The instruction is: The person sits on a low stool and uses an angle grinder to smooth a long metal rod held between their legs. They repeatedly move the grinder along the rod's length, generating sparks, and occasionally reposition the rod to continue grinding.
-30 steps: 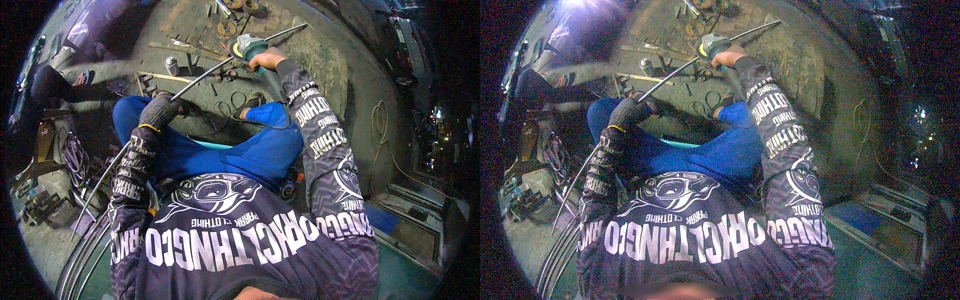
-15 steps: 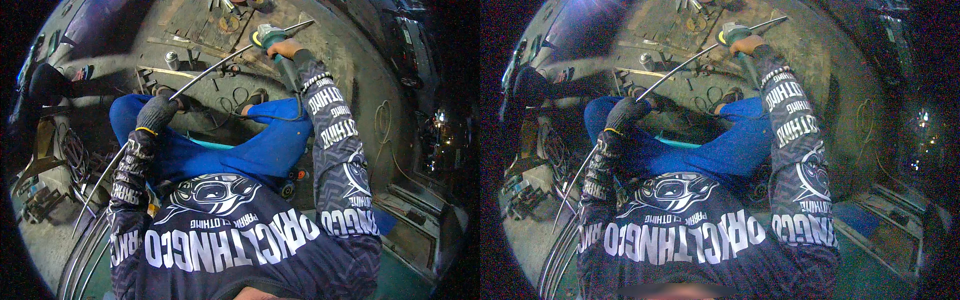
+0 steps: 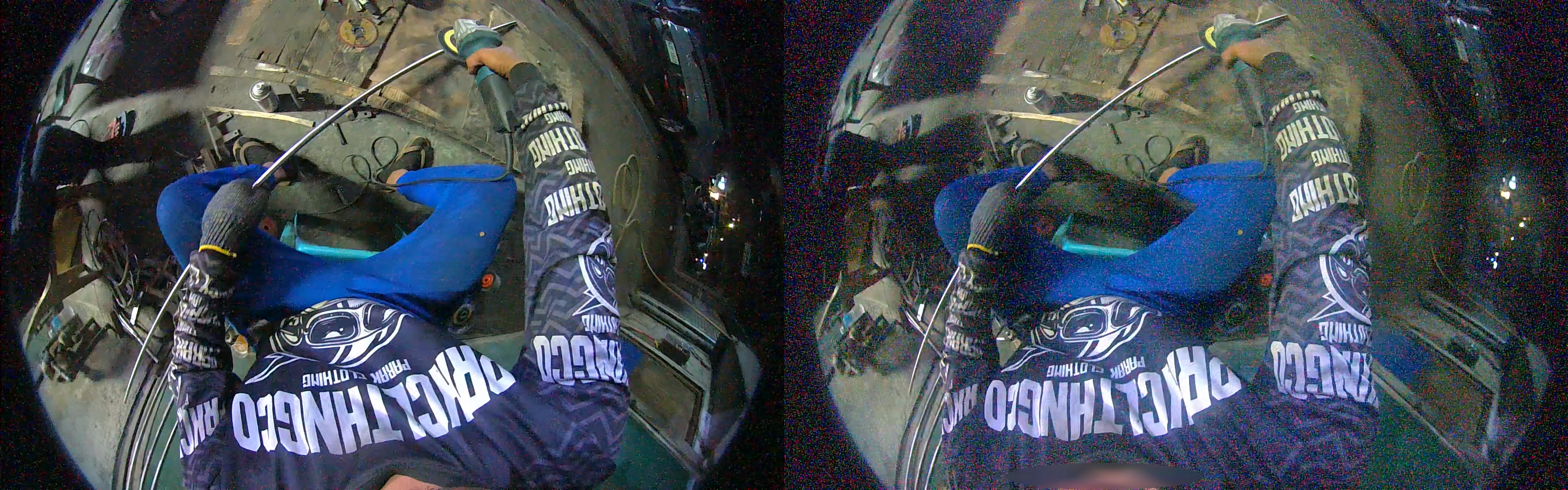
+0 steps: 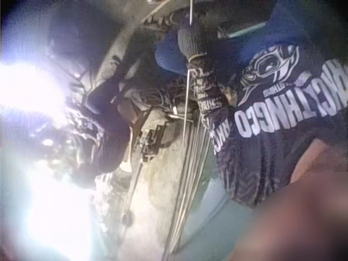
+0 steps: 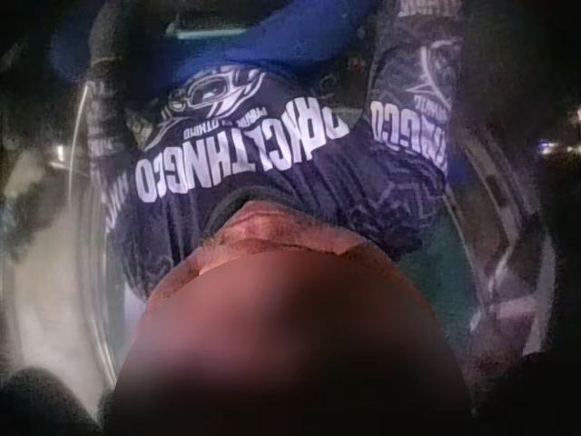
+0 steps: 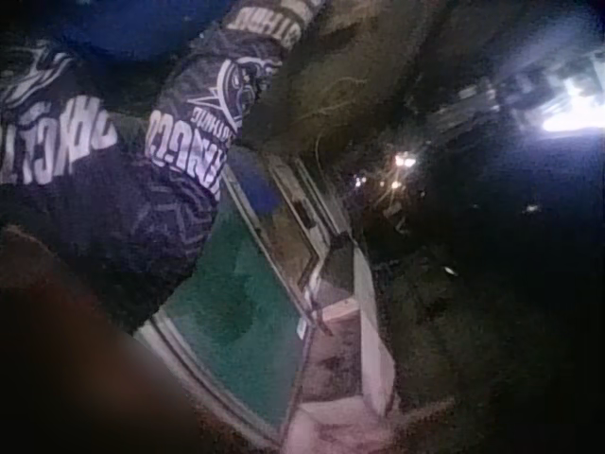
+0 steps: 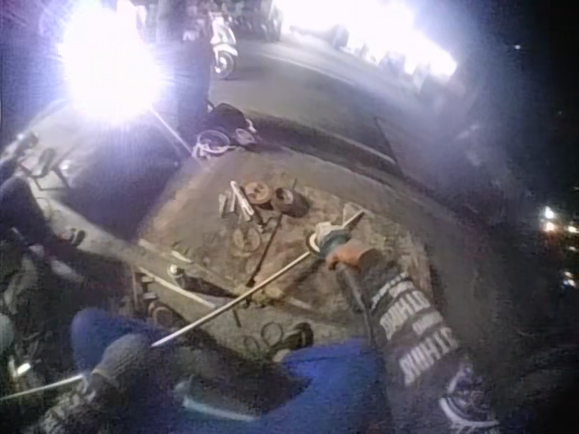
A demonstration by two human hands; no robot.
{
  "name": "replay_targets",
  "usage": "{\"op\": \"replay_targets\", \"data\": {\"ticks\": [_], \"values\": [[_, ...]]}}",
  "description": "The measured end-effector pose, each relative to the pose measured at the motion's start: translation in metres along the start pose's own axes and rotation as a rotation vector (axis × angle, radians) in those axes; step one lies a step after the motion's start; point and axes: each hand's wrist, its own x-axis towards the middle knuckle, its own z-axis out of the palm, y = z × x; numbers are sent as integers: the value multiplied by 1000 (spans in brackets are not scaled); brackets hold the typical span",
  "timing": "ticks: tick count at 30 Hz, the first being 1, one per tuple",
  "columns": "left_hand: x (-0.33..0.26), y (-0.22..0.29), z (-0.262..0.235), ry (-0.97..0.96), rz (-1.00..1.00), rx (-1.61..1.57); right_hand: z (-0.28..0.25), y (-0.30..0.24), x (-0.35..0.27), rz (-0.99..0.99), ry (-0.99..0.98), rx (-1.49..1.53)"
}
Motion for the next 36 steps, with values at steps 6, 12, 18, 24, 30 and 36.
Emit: {"op": "replay_targets", "data": {"ticks": [6, 12, 18, 24, 30, 36], "values": [[-26, -18, 6, -47, -104, -61, -42, 8, -30, -120, -71, -129], [-21, -18, 3, -101, -109, -48, -51, 67, 6, -101, -7, 207], [-8, -12, 2, -122, -177, 99, -39, 137, 69, -187, -17, 305], [-12, -13, 3, -62, -161, 131, -44, 166, 83, 128, 41, 534], [-21, -15, 3, -105, -302, 86, -55, 171, 83, 238, 7, 688], [-31, -24, 8, -48, -212, 158, -50, 166, 81, 360, -28, 868]]}}
